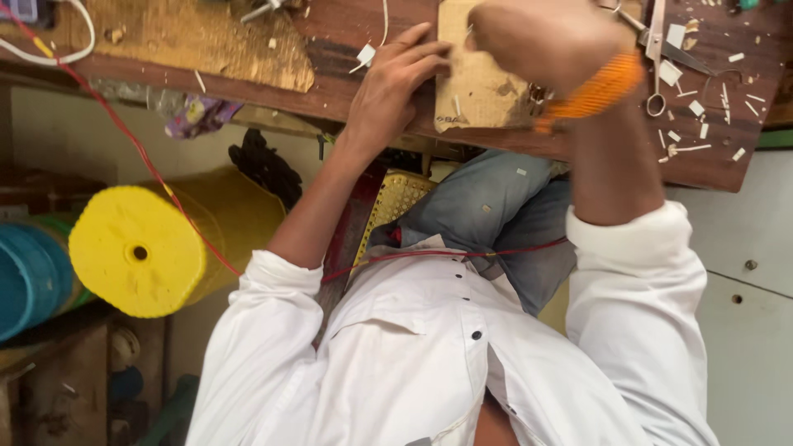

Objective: The person strips red wire ends and inserts them into a motor rotor. They then cut small white insulating pieces with scissors and place them into the rotor slots, using a screwdriver to adjust the components.

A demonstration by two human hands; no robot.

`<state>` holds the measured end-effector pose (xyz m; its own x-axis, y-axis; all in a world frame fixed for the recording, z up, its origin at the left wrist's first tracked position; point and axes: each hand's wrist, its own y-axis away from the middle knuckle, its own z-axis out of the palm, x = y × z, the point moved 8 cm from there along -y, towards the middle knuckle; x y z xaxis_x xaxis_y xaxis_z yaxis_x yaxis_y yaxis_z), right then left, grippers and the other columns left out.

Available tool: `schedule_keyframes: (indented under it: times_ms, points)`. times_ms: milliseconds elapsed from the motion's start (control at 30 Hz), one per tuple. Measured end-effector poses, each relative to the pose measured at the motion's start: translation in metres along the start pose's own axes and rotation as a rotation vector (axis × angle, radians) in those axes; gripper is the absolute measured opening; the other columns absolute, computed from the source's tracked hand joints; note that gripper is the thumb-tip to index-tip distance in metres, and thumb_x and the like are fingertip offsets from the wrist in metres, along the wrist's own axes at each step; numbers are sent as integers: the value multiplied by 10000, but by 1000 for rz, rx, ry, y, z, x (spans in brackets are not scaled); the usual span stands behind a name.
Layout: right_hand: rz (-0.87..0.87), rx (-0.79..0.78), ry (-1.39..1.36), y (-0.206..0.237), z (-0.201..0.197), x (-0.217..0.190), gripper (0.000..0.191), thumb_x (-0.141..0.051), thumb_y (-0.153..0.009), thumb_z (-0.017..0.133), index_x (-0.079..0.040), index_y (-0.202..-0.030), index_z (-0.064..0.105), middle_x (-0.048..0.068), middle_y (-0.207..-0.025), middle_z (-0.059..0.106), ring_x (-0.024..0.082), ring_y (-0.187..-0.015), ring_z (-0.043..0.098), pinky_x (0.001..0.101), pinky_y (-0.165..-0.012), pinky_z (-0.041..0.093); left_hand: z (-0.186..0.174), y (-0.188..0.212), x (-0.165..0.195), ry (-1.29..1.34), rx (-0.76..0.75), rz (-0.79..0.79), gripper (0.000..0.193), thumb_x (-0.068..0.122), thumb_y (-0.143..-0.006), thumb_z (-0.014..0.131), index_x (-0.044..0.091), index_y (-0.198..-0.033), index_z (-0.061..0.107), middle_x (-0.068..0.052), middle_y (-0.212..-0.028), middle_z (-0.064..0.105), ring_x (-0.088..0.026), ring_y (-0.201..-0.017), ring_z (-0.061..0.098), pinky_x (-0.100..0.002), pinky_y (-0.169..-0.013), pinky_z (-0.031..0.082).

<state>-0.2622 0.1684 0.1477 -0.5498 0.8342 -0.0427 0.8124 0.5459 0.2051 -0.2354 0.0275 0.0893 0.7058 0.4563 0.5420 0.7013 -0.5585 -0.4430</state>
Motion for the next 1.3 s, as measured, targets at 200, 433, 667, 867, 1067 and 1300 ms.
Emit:
schedule_keyframes:
  times_ms: [200,433,667,867,1067,1300]
  points:
    - [160,199,190,-45,31,-17,37,-139,-844,758,-126,-862,787,105,-853,756,278,-829,750,422,-642,574,-48,18,5,92,426,-170,383,-213,-784,588,63,-990,756,-34,-1102,719,-243,-1107,595,-365,-902,485]
    - [-123,738,-65,-8,-42,-46,194,-130,-926,758,-86,-1085,656,30,-964,680,193,-849,697,325,-626,518,-40,6,20,88,320,-103,260,-152,-846,652,24,-1027,713,-69,-1097,682,-238,-1043,533,-400,-844,511]
    - [309,924,-345,154,-20,20,116,-59,-1052,794,19,-1106,727,94,-923,722,181,-680,607,321,-594,474,-33,8,9,234,268,-142,231,-99,-947,677,89,-1062,746,-29,-1008,706,-181,-931,571,-325,-738,465]
    - [645,1358,-905,289,58,27,237,-190,-1182,657,37,-1126,698,92,-959,689,142,-659,626,261,-581,506,-22,22,38,455,235,-278,272,-145,-912,617,70,-1025,739,-40,-973,695,-176,-894,549,-296,-685,426]
    - [713,996,-479,296,102,10,266,-254,-1196,699,-11,-1107,762,94,-967,708,156,-828,658,297,-693,496,-13,17,94,362,295,-59,271,-104,-931,678,99,-1105,720,-35,-1169,675,-196,-1076,545,-327,-904,472]
    - [599,962,-300,251,73,85,139,-44,-1045,662,-5,-1157,736,99,-1184,710,248,-956,715,350,-784,573,4,-16,80,395,263,-122,774,359,-983,820,162,-1546,326,-56,-1536,395,-214,-1276,509,-357,-1024,503]
